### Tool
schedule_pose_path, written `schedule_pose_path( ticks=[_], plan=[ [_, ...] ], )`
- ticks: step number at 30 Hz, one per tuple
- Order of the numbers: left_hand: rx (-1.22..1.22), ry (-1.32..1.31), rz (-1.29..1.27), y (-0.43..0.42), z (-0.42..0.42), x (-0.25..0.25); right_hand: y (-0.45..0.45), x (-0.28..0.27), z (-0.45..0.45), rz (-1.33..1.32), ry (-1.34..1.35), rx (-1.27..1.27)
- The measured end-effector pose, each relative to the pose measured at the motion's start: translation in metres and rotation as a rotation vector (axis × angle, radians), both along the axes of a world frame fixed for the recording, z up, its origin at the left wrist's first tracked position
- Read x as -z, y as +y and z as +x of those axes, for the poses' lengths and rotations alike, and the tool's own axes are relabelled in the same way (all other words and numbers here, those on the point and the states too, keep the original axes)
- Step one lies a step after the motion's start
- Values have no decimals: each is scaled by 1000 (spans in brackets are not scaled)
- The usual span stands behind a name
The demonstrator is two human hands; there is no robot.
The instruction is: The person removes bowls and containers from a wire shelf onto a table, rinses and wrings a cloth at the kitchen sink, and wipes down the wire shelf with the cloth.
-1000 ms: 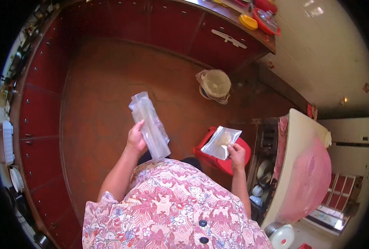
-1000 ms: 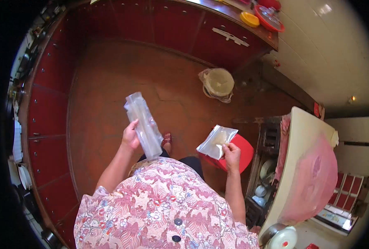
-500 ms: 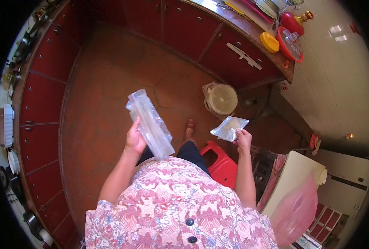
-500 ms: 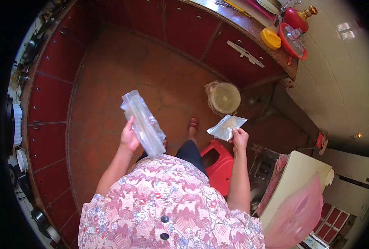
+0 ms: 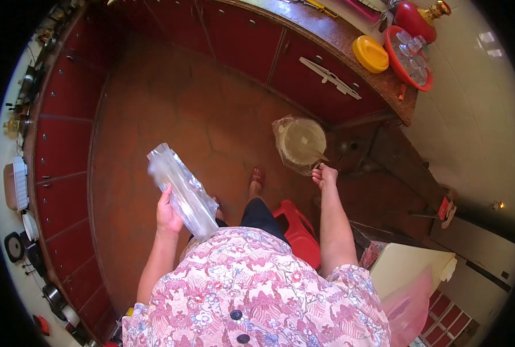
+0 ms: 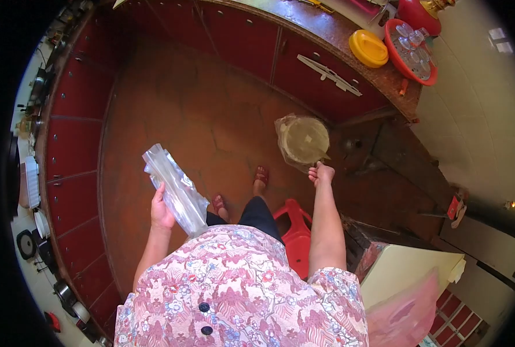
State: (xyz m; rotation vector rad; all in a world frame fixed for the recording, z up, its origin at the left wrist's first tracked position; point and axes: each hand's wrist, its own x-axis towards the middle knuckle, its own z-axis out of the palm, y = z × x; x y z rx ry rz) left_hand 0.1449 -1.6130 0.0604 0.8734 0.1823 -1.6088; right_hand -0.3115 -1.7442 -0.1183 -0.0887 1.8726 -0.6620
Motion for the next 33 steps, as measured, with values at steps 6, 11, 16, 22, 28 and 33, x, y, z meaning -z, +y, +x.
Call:
schedule_pose_path(
  ticks=[6,11,16,22,28,33],
  plan=[
    [-22,-2,27,-15,-23,11,23,-39,64,-138,-198,-321],
    [-51,-121,22,-42,-50,17,41,-139,154,-288,-534,-720],
    [-95,-157,-39,-65,-77,7,60,-178,206,-316,-850,-822],
    [35,-88,-86,-70,-87,11,61,-189,203,-350,-762,-504],
    [172,-24,-80,-51,-69,16,30,-177,164,-526,-520,-536],
    [112,-176,158,-9,-23,51,4,-134,97,-415,-42,-749]
  ],
)
